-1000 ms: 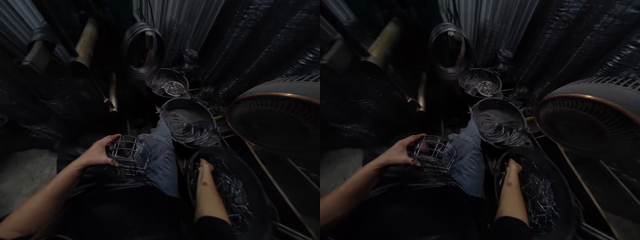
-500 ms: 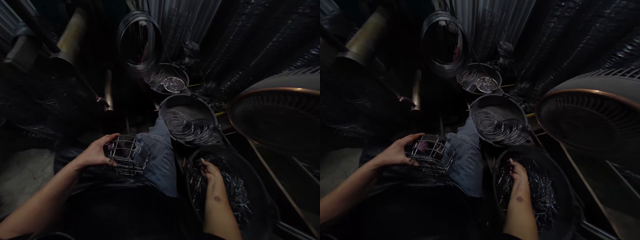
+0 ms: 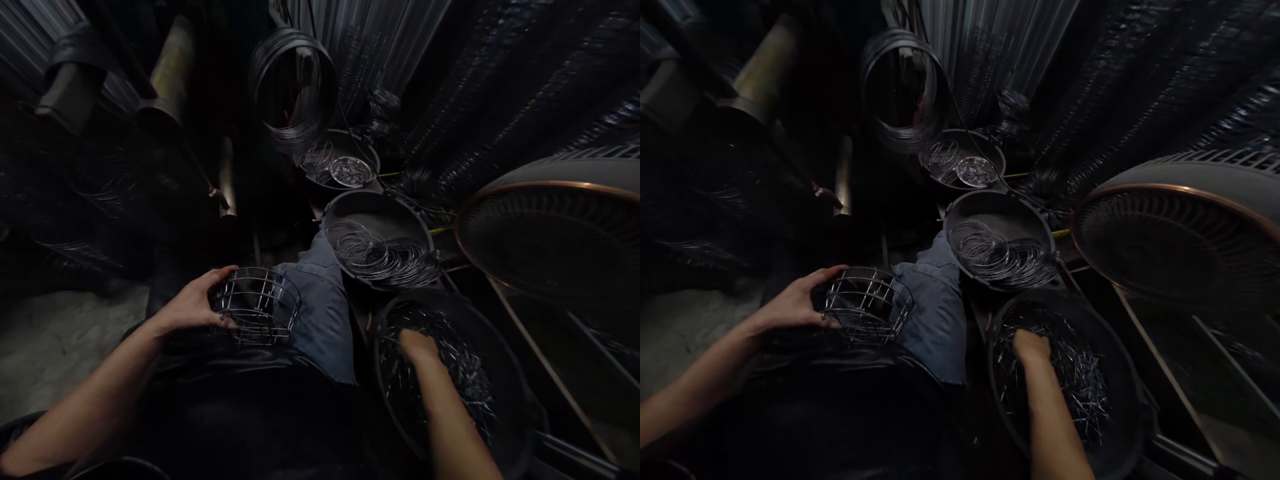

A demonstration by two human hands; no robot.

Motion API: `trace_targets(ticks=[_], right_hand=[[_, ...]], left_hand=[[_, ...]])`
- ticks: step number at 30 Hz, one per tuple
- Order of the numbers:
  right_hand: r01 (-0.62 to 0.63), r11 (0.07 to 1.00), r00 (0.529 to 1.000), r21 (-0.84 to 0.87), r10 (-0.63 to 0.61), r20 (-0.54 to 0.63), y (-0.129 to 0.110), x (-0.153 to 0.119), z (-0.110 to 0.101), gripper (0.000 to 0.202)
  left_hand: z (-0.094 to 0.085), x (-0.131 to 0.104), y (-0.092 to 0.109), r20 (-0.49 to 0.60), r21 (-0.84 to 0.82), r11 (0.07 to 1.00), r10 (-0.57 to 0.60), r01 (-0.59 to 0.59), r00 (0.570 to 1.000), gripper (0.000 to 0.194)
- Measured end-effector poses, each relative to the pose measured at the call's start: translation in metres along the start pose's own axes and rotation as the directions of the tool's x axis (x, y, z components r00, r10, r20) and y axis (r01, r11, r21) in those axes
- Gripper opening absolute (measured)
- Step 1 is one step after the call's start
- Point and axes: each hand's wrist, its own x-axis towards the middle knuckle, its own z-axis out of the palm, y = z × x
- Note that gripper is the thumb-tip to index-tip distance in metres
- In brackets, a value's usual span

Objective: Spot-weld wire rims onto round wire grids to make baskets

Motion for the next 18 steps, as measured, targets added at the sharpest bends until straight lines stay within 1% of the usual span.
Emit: trace_targets(ticks=[3, 6, 8, 10, 13, 15, 18], right_hand=[[0.042, 0.998, 0.998, -0.039, -0.04, 0.047, -0.007, -0.003, 0.026, 0.023], [0.087, 0.996, 0.991, 0.035, -0.09, 0.103, -0.004, -0.01, 0.043, 0.023], [0.105, 0.985, 0.984, 0.135, -0.122, 0.131, 0.005, -0.016, 0.046, 0.02], [0.107, 0.96, 0.979, 0.26, -0.147, 0.141, 0.017, -0.024, 0.043, 0.019], [0.114, 0.877, 0.978, 0.468, -0.181, 0.102, 0.031, -0.036, 0.037, 0.016], [0.133, 0.798, 0.978, 0.588, -0.202, 0.054, 0.038, -0.045, 0.037, 0.025], [0.185, 0.693, 0.972, 0.697, -0.232, -0.027, 0.041, -0.058, 0.041, 0.046]], left_hand=[[0.001, -0.002, -0.001, -0.007, 0.018, 1.0, 0.003, -0.003, 1.0, 0.103], [0.004, -0.003, -0.004, -0.026, 0.016, 1.0, 0.024, -0.023, 0.999, 0.102], [0.005, -0.004, -0.007, -0.04, 0.013, 0.999, 0.032, -0.032, 0.999, 0.101], [0.005, -0.005, -0.01, -0.04, 0.013, 0.999, 0.034, -0.033, 0.999, 0.101], [0.005, -0.005, -0.013, -0.03, 0.002, 0.999, 0.038, -0.038, 0.999, 0.102], [0.005, -0.006, -0.014, -0.029, -0.019, 0.999, 0.039, -0.04, 0.999, 0.102], [0.006, -0.007, -0.015, -0.046, -0.04, 0.998, 0.04, -0.042, 0.998, 0.102]])
